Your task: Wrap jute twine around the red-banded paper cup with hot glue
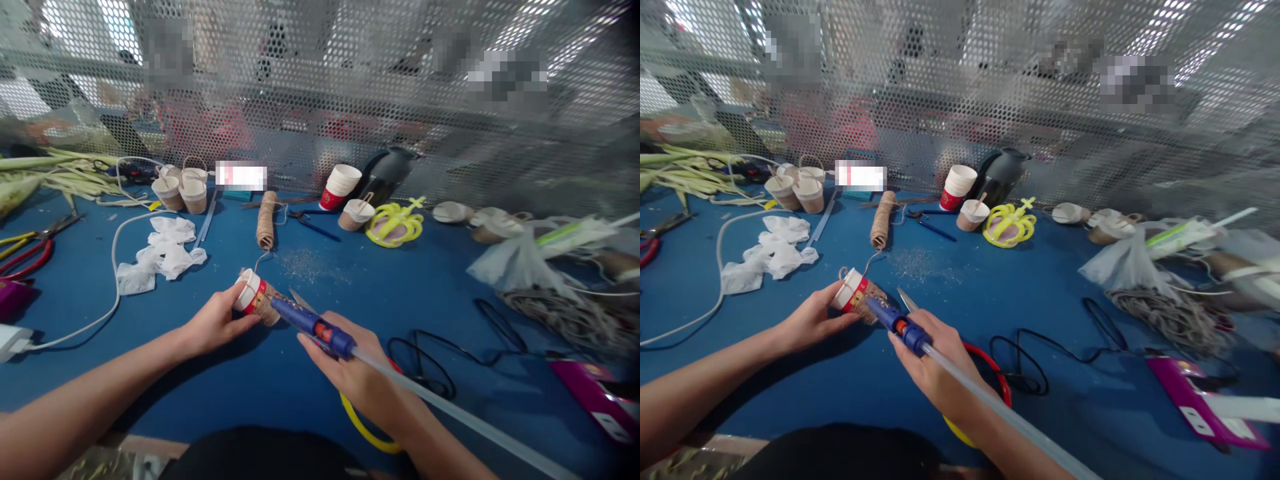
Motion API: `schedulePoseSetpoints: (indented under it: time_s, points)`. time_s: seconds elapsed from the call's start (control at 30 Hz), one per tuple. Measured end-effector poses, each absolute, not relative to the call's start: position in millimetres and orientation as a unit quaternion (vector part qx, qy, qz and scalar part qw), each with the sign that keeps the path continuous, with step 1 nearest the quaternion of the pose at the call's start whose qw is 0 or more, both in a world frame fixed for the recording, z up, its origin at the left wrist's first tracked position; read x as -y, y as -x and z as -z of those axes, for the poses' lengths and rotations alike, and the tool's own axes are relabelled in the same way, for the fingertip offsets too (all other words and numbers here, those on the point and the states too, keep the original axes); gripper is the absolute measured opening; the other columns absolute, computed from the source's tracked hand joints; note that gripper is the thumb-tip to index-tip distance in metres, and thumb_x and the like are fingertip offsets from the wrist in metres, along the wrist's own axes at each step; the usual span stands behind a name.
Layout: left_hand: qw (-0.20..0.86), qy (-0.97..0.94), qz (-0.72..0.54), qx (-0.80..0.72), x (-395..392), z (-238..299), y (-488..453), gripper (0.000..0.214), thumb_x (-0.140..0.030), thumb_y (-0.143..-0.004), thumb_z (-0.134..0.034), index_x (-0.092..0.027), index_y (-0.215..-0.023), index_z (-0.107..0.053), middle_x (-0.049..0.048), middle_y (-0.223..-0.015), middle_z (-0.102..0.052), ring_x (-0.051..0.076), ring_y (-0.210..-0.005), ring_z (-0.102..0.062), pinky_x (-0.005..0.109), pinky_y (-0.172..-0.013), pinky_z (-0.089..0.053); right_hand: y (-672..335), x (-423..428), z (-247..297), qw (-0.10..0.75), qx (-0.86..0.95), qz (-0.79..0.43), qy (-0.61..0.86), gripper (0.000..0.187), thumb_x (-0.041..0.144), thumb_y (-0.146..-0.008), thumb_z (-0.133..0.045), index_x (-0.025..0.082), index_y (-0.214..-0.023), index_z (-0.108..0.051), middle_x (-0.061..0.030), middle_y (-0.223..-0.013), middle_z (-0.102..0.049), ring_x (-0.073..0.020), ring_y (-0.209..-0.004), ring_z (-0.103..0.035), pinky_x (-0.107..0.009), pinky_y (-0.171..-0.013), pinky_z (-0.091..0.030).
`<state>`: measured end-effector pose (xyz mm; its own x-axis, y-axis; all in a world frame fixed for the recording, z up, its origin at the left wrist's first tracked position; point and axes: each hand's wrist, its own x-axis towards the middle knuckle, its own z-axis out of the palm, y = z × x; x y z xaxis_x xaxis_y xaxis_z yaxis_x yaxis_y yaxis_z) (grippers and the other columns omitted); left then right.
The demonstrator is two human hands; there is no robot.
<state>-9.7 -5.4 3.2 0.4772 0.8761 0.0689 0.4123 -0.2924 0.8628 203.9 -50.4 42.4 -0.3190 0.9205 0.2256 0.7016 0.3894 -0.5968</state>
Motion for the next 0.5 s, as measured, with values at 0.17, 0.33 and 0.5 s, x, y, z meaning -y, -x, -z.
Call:
schedulePoseSetpoints:
  time_s: [0.17,0.33,0.5]
  points:
    - [0.419,-0.748,-0.281,-0.432,5.3,-1.1,9.8,0.027,-0.031,-0.076,-0.054,-0.012,-0.095,-0.049,0.0063,-0.082,-0.064,0.016,-0.07,-0.058,0.026,-0.065,-0.046,-202.0,53.8,-44.8,0.256,0.788,-0.225,0.513,0.016,0.024,-0.08,-0.05,0.018,-0.065,-0.047,0.0018,-0.062,-0.053,-0.0092,-0.052,-0.049,-0.021,-0.049,-0.041]
    - [0.421,-0.752,-0.281,-0.422,4.7,0.7,11.1,0.029,-0.032,-0.077,-0.053,-0.013,-0.099,-0.049,0.0065,-0.087,-0.065,0.016,-0.074,-0.059,0.027,-0.068,-0.047,-199.9,50.7,-49.8,0.278,0.782,-0.206,0.519,0.017,0.024,-0.077,-0.053,0.019,-0.061,-0.047,0.0012,-0.059,-0.054,-0.0105,-0.051,-0.05,-0.022,-0.047,-0.042]
    - [0.413,-0.759,-0.273,-0.422,3.7,-2.2,14.5,0.03,-0.032,-0.076,-0.055,-0.014,-0.099,-0.051,0.0063,-0.089,-0.066,0.017,-0.077,-0.06,0.028,-0.072,-0.047,-201.3,49.9,-49.1,0.28,0.787,-0.211,0.508,0.012,0.023,-0.077,-0.053,0.019,-0.065,-0.051,0.0022,-0.058,-0.054,-0.0098,-0.049,-0.05,-0.021,-0.047,-0.044]
